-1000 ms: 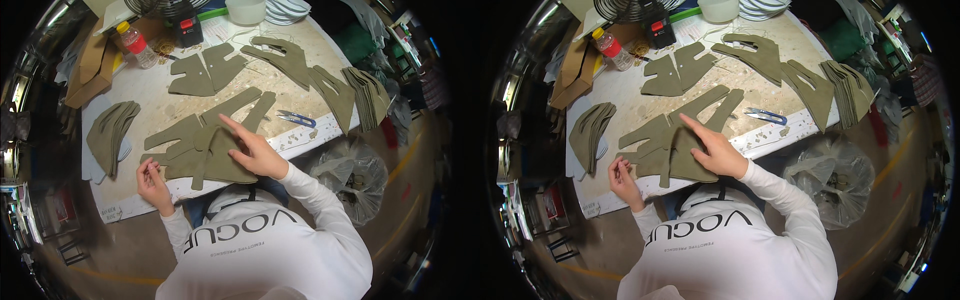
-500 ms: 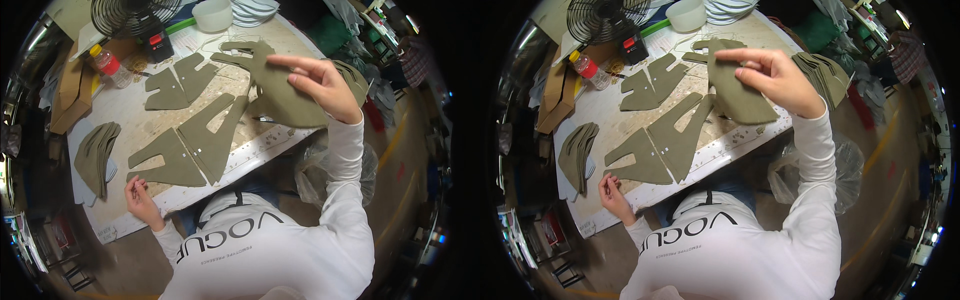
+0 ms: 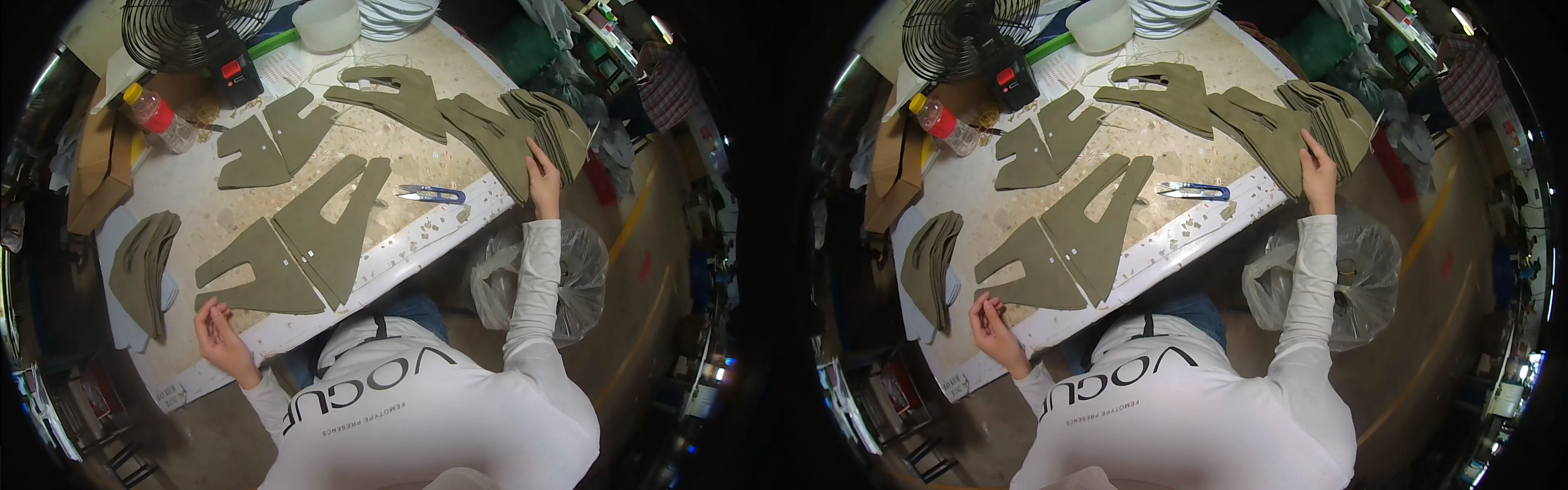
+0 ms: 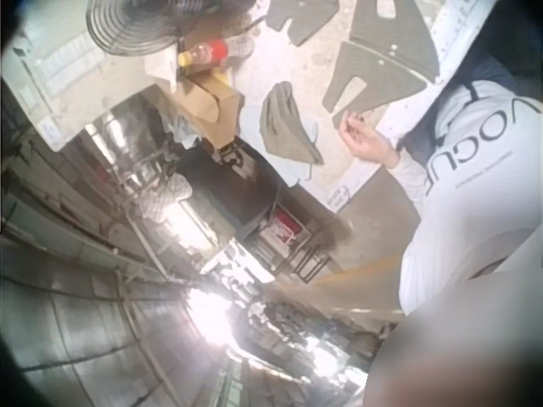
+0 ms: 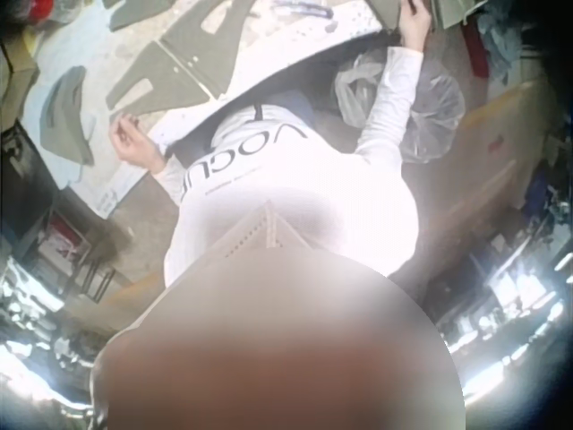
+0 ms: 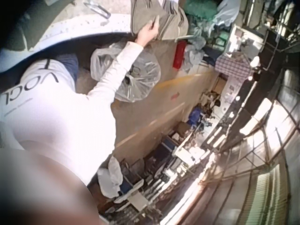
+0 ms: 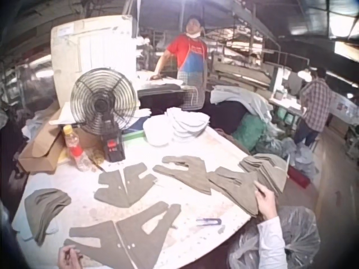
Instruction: The person sorts and stacks olive-green fabric pieces on a worktable, aligning edges and folding them into neat piles. They occasionally move pieces aside and reposition stacks, then tie a bundle with a rubber band and place it into a plastic bag.
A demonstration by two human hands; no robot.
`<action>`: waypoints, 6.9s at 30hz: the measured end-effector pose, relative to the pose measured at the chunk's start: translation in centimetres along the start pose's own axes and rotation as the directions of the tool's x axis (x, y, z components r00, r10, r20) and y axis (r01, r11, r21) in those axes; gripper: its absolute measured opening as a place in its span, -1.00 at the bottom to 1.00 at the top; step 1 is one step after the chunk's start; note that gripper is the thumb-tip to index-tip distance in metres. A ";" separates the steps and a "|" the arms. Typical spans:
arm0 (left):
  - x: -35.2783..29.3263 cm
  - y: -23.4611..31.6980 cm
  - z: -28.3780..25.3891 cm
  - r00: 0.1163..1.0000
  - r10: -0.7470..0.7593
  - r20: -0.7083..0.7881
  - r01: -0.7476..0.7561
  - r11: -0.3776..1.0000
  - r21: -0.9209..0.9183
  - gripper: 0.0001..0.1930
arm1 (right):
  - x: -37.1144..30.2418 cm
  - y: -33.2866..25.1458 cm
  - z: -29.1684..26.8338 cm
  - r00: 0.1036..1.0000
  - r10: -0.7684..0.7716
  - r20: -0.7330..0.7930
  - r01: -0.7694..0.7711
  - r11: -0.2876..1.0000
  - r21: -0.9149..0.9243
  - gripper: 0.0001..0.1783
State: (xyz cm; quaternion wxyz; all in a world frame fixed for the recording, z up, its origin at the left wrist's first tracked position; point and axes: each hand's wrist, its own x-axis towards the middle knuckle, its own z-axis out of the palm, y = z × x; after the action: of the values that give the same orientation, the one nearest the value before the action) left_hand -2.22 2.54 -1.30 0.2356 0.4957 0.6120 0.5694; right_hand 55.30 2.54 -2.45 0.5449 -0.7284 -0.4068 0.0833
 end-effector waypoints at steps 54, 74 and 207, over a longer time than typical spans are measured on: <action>-4.2 7.3 3.5 0.754 0.224 0.618 -0.368 0.923 0.115 -0.76 | -17.6 -17.4 12.8 0.679 -0.529 0.510 0.365 0.845 0.391 -0.65; -4.5 4.1 2.5 0.839 0.184 0.512 -0.450 0.765 0.461 -0.52 | -20.2 -18.2 12.7 0.227 -0.623 0.748 0.683 0.650 0.333 -0.61; 17.4 -1.2 13.3 0.895 0.210 0.393 -0.384 0.812 0.440 -0.49 | 0.9 -16.1 29.3 0.814 -0.333 0.476 0.505 0.810 -0.298 -0.71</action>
State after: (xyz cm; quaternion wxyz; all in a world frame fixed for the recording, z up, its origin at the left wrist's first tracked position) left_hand 1.75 24.13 -0.81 0.1015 0.7177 0.6056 0.3284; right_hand 31.26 25.58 0.23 0.2886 -0.6822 -0.6716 0.0184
